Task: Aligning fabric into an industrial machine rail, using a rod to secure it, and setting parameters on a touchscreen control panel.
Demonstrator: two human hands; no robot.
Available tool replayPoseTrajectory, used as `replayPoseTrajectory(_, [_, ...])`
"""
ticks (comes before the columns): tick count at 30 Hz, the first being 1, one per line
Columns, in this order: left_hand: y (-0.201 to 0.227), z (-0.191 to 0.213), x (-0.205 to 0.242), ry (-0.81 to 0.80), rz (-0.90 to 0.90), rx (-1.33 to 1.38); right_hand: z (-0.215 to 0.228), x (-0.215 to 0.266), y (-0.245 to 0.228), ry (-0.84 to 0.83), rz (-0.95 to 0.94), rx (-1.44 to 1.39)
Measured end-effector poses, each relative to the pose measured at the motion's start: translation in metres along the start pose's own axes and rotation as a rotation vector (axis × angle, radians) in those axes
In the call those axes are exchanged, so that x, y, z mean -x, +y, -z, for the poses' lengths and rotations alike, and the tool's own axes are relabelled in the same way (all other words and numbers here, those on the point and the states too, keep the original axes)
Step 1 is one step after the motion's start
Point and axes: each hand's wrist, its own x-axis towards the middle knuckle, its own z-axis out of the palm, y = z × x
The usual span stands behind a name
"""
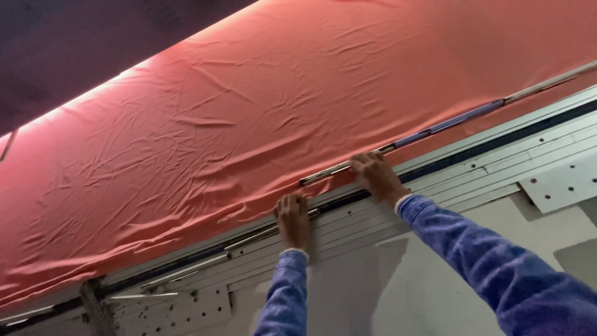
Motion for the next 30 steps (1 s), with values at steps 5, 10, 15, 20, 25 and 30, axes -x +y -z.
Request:
replayPoseTrajectory(5, [0.098, -0.034, -0.055, -0.061, -0.136, 0.020, -0.040, -0.018, 0.047, -0.032, 0.013, 0.007])
replayPoseTrajectory(10, [0.101, -0.072, -0.077, -0.246, -0.166, -0.028, -0.025, -0.019, 0.051, -0.102, 0.106, -0.110])
replayPoseTrajectory(15, [0.097, -0.068, -0.078, -0.148, -0.297, -0.126, -0.036, -0.020, 0.051, 0.030, 0.229, 0.030])
replayPoseTrajectory(20, [0.086, -0.082, -0.078, -0.057, -0.341, -0.118, -0.057, -0.026, 0.057, 0.074, 0.299, 0.064])
replayPoseTrajectory(25, [0.085, -0.085, -0.082, -0.061, -0.335, -0.116, -0.047, -0.029, 0.054, 0.047, 0.301, 0.058])
replayPoseTrajectory(30, [0.092, -0.089, -0.107, -0.210, -0.152, -0.002, -0.045, -0.048, 0.048, -0.084, 0.011, -0.133])
